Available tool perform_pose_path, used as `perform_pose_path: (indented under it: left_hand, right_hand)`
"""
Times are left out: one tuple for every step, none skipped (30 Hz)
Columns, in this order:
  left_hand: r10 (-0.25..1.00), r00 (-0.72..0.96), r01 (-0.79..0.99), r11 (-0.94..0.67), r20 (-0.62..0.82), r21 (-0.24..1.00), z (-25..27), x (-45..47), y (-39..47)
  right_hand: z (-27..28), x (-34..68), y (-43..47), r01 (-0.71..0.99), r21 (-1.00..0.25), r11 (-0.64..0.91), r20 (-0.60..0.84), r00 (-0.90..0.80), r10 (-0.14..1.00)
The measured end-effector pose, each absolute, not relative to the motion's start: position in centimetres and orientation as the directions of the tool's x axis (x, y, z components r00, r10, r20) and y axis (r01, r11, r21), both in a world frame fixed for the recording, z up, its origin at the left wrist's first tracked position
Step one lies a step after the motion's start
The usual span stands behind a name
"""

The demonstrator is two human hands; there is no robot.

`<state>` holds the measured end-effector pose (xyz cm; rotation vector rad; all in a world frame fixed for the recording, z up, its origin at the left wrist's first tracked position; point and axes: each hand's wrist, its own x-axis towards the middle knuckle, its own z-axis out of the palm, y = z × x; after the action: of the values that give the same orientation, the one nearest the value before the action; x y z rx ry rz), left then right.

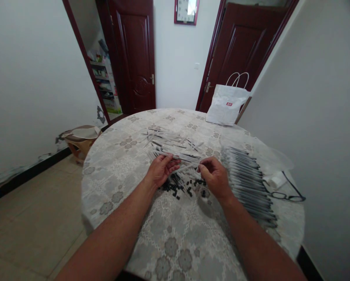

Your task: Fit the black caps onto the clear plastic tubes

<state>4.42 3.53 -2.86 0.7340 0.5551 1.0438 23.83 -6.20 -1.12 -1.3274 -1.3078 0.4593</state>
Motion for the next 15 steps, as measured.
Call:
perform_pose_path:
  left_hand:
    - [0.893,0.446,-0.545,0.324,-0.059,0.773,-2.8,4.5,3.3]
    - [0.866,0.497,-0.516,0.343,-0.051,0.785,-2.7,4.5,3.1]
    - [0.832,0.553,-0.480,0.365,-0.048,0.798,-2.7,4.5,2.9]
    - [0.794,0.606,-0.439,0.387,-0.051,0.811,-2.7,4.5,2.7]
    - [0.761,0.646,-0.403,0.405,-0.058,0.821,-2.7,4.6,2.6]
    - [0.737,0.672,-0.377,0.416,-0.065,0.827,-2.8,4.6,2.4]
    - [0.724,0.686,-0.361,0.422,-0.070,0.832,-2.8,4.6,2.4]
    - [0.722,0.689,-0.357,0.424,-0.072,0.833,-2.9,4.6,2.4]
    - [0.727,0.683,-0.362,0.422,-0.071,0.831,-2.9,4.6,2.4]
    - [0.738,0.672,-0.376,0.418,-0.068,0.827,-2.9,4.6,2.5]
    - [0.751,0.657,-0.391,0.415,-0.066,0.821,-2.9,4.6,2.6]
    - [0.768,0.637,-0.409,0.411,-0.067,0.815,-2.9,4.6,2.7]
    - [0.786,0.615,-0.428,0.406,-0.069,0.808,-2.9,4.5,2.8]
    - [0.803,0.592,-0.448,0.399,-0.070,0.800,-2.9,4.5,2.9]
    - [0.819,0.569,-0.466,0.392,-0.070,0.793,-2.8,4.5,3.0]
  right_hand:
    - [-1.1,23.6,-6.3,0.416,-0.864,0.284,0.413,0.262,0.873]
    - [-1.2,23.4,-6.3,0.428,-0.857,0.287,0.408,0.221,0.886]
    - [-1.3,23.2,-6.4,0.442,-0.848,0.291,0.402,0.181,0.898]
    - [-1.5,23.0,-6.4,0.454,-0.842,0.293,0.393,0.142,0.908]
    - [-1.6,22.8,-6.3,0.460,-0.837,0.296,0.385,0.112,0.916]
    - [-1.7,22.7,-6.3,0.461,-0.836,0.296,0.376,0.089,0.922]
    - [-1.9,22.6,-6.2,0.459,-0.838,0.296,0.368,0.074,0.927]
    - [-1.9,22.7,-6.2,0.453,-0.842,0.293,0.359,0.065,0.931]
    - [-1.9,22.8,-6.1,0.448,-0.846,0.289,0.351,0.059,0.935]
    - [-1.9,22.9,-6.1,0.452,-0.845,0.286,0.347,0.056,0.936]
    - [-1.7,23.2,-6.1,0.475,-0.833,0.284,0.350,0.054,0.935]
    - [-1.5,23.5,-6.1,0.521,-0.803,0.288,0.362,0.043,0.931]
    - [-1.3,23.9,-6.1,0.585,-0.754,0.300,0.380,0.016,0.925]
    - [-1.2,24.2,-6.2,0.656,-0.684,0.319,0.394,-0.035,0.918]
    - [-1.0,24.6,-6.2,0.721,-0.603,0.341,0.396,-0.101,0.913]
